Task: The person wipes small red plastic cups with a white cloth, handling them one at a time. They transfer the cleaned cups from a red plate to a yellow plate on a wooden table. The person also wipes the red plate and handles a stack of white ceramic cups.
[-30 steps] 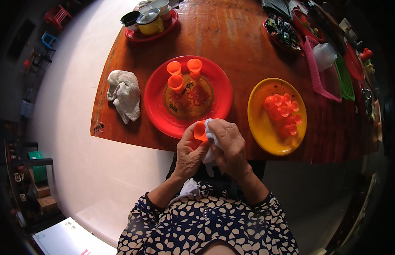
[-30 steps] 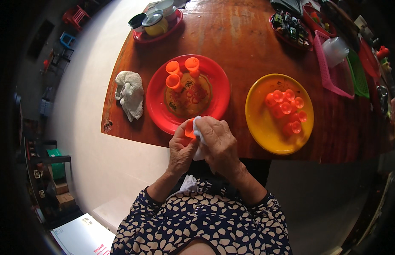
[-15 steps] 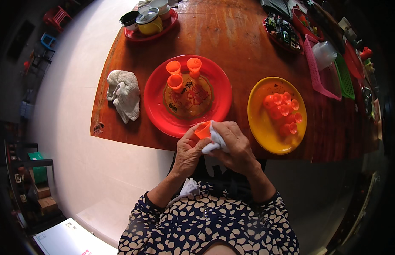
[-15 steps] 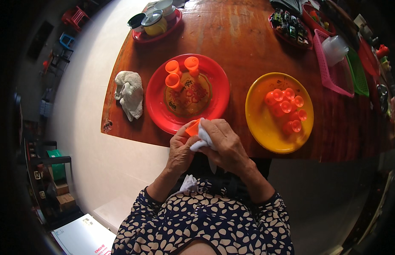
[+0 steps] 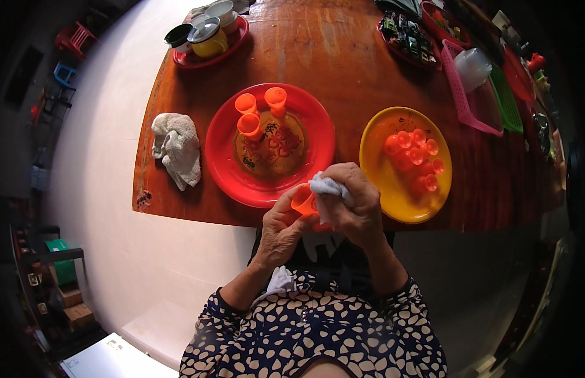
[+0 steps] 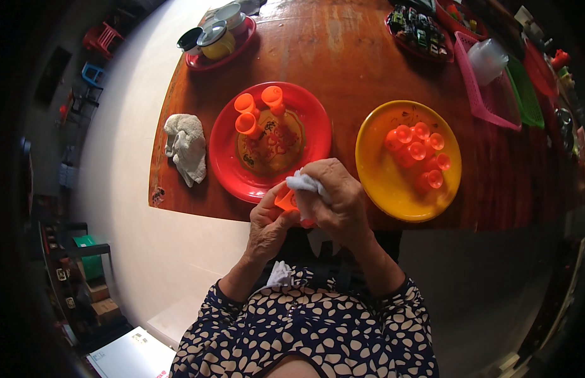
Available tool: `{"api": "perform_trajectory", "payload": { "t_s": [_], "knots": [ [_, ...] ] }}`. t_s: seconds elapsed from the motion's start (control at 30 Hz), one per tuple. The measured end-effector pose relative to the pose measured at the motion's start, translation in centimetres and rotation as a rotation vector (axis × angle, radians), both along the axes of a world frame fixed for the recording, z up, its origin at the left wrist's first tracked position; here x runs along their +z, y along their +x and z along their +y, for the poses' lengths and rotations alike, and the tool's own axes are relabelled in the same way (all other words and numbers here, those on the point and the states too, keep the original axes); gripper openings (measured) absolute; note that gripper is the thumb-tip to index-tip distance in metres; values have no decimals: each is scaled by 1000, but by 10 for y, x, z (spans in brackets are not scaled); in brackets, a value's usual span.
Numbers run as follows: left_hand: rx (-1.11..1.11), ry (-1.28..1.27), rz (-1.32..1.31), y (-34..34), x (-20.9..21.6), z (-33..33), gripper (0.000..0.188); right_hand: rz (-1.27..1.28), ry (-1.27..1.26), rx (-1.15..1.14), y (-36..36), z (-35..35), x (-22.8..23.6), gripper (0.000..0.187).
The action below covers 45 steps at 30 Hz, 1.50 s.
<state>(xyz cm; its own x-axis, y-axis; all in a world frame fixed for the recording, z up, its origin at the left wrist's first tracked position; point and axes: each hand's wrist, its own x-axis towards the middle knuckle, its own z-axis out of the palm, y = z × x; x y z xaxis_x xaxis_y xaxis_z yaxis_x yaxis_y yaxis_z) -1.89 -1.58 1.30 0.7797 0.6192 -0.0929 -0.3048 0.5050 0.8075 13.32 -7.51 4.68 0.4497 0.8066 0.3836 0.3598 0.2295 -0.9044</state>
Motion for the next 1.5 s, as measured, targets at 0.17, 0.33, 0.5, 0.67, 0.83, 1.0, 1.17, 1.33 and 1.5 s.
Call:
{"api": "perform_trajectory", "payload": {
  "t_s": [0.17, 0.33, 0.5, 0.67, 0.83, 1.0, 1.17, 1.33, 1.5],
  "knots": [
    [7, -26, -6, -1, 0, 1, 59, 188, -25, 94, 2, -1, -15, 34],
    [27, -68, 11, 2, 6, 7, 58, -369, 137, 78, -6, -9, 0, 35],
    [2, 17, -12, 1, 2, 3, 53, -348, 173, 70, -4, -13, 1, 31],
    [-35, -25, -47, 3, 4, 1, 56, -196, 74, 79, 15, -4, -11, 32],
    [-29, -85, -15, 3, 3, 4, 59, -359, 92, 86, 5, -11, -3, 38],
    [-69, -73, -32, -1, 2, 6, 60, -443, 106, 79, -2, -11, -3, 38],
    [-80, -143, -116, 5, 5, 4, 62, -158, 35, 85, 12, -9, -14, 43],
    [-89, -235, -89, 5, 3, 8, 62, -394, 80, 33, 6, -10, -13, 42],
    [-102, -196, -58, 2, 2, 9, 66, -565, 128, 57, -4, -15, -6, 34]
  ]
}}
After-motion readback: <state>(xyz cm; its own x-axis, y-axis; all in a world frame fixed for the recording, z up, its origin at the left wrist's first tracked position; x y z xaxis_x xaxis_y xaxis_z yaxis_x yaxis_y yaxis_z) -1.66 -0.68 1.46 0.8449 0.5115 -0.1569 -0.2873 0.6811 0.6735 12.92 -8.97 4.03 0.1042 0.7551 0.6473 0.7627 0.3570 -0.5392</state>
